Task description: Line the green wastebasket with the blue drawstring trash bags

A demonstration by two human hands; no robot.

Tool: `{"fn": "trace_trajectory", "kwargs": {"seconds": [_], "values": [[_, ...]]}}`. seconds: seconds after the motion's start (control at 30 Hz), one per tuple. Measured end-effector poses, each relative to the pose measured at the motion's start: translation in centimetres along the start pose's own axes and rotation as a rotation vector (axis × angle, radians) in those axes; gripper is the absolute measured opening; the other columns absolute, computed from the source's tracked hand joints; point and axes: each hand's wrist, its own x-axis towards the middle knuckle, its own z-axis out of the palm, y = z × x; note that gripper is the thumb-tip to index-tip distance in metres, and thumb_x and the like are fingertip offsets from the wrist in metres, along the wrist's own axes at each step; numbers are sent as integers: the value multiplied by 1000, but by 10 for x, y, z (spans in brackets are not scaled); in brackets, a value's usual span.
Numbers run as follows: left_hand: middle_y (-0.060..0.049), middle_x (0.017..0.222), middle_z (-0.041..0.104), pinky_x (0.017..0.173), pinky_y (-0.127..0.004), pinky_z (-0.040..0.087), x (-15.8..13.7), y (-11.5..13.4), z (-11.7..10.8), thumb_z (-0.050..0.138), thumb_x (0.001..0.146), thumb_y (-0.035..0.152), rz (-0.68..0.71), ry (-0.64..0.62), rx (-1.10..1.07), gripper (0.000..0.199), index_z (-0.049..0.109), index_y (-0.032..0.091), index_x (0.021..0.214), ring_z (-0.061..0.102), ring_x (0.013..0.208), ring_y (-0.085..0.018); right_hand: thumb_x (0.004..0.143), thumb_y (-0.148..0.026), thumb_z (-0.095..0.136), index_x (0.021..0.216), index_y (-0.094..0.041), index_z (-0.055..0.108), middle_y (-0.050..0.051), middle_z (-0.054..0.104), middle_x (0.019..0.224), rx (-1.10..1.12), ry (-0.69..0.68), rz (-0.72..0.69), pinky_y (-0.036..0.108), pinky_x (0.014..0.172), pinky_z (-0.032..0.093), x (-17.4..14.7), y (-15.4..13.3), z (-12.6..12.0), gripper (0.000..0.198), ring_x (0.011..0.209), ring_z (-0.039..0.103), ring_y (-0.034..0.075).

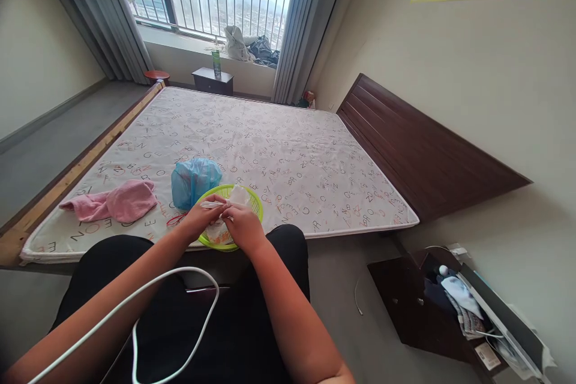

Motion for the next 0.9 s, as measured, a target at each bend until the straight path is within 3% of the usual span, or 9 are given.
{"fn": "trace_trajectory", "kwargs": {"seconds": [0.1, 0.17, 0.23, 0.33, 0.4, 0.5, 0.67, 0.77, 0.9], "values": [[5, 55, 54, 49, -21, 37, -4, 7, -5, 86, 71, 52, 1, -25, 15, 46, 64, 18, 91, 49, 48, -10, 94, -20, 62, 96, -24, 73, 8, 73, 102, -101, 125, -84, 42, 101, 52, 3, -3, -4, 12, 106, 66, 25], [4, 56, 57, 52, -23, 42, -6, 12, -8, 83, 74, 48, 4, -125, 94, 38, 64, 19, 88, 54, 50, -12, 91, -16, 59, 108, -22, 71, 10, 71, 116, -99, 169, -144, 45, 109, 48, 8, -2, -8, 23, 119, 62, 26], [-1, 68, 67, 55, -26, 48, -9, 19, -11, 79, 77, 39, 33, -320, 256, 25, 66, 19, 86, 61, 55, -15, 88, -11, 53, 121, -22, 67, 10, 68, 129, -24, 99, -173, 44, 113, 45, 15, 1, -12, 37, 127, 59, 24], [-5, 84, 74, 64, -29, 53, -11, 26, -17, 70, 77, 21, 233, -485, 548, 5, 71, 19, 81, 67, 68, -18, 92, -12, 45, 124, -23, 66, 5, 74, 112, 118, -89, -73, 38, 101, 51, 25, 12, -13, 39, 106, 68, 20], [-6, 84, 75, 69, -30, 55, -10, 25, -20, 65, 77, 15, 411, -404, 685, 10, 73, 20, 81, 68, 74, -20, 97, -18, 45, 116, -23, 69, 2, 74, 95, 155, -111, 39, 34, 92, 52, 29, 20, -11, 31, 92, 68, 19], [-9, 99, 77, 82, -34, 58, -9, 16, -23, 58, 81, 8, 619, -271, 755, 24, 76, 20, 90, 72, 91, -23, 99, -32, 54, 100, -23, 73, 2, 73, 90, 218, -86, 178, 33, 86, 51, 32, 28, -3, 22, 89, 67, 20], [-11, 120, 76, 97, -38, 60, -11, -3, -19, 60, 92, 9, 920, -122, 702, 26, 77, 22, 107, 73, 110, -22, 92, -67, 64, 95, -20, 76, 5, 76, 92, 806, -223, 383, 34, 81, 53, 29, 34, 13, 48, 87, 69, 21], [-11, 125, 75, 104, -41, 59, -13, -8, -17, 57, 97, 11, 977, -97, 700, 28, 77, 23, 113, 72, 116, -22, 73, -66, 84, 100, -19, 76, 5, 77, 95, 1073, -190, 441, 33, 84, 55, 25, 34, 15, 54, 86, 69, 19], [-10, 137, 71, 113, -48, 53, -17, -12, -18, 53, 101, 17, 874, -68, 758, 29, 79, 25, 112, 65, 130, -25, 62, -53, 96, 98, -17, 76, 2, 77, 89, 1128, -156, 509, 29, 78, 56, 22, 32, 9, 55, 79, 68, 15]]}}
